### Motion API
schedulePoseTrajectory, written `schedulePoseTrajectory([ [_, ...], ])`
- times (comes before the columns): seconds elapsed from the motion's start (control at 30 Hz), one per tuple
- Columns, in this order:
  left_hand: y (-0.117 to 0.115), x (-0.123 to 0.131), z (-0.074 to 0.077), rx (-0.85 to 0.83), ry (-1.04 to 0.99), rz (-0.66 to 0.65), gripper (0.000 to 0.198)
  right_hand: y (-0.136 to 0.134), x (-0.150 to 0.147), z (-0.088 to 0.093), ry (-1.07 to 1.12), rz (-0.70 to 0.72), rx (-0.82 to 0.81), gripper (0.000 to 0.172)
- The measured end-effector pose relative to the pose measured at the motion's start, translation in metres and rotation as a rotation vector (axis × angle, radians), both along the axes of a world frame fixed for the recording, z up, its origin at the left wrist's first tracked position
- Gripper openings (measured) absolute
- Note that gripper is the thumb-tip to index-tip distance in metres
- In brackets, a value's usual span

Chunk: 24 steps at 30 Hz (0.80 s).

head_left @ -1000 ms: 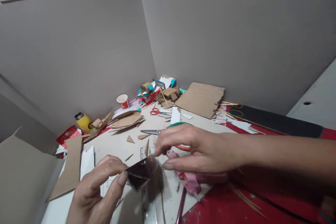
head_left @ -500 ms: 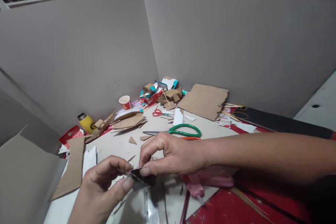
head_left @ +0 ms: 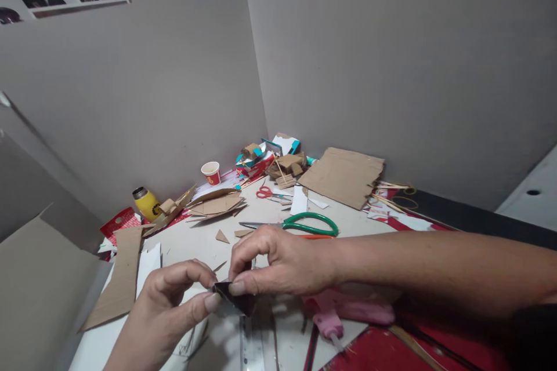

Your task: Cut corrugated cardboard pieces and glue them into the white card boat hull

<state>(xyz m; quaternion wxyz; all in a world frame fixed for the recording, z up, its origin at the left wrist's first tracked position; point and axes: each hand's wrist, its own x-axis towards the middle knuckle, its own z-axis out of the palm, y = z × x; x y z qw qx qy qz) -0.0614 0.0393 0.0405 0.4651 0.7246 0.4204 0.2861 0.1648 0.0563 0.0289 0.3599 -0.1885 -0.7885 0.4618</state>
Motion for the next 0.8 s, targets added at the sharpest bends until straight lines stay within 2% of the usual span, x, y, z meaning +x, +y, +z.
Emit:
schedulePoseTrajectory([
  [0.23,0.004,0.001,-0.003,0.007,-0.068,0.001,0.017,0.003,0.001,0.005,-0.076,0.068,-0.02,0.021],
  [0.4,0.003,0.004,-0.002,-0.03,-0.092,0.021,0.018,0.005,0.001,0.007,-0.129,0.109,-0.095,0.019],
  [0.63,0.005,0.005,-0.006,-0.045,-0.143,-0.035,0.016,0.01,0.0,0.007,-0.179,0.172,-0.235,0.015],
  [0.8,0.006,0.005,-0.01,-0.088,-0.199,-0.055,0.015,0.01,-0.001,0.007,-0.176,0.178,-0.256,0.014],
])
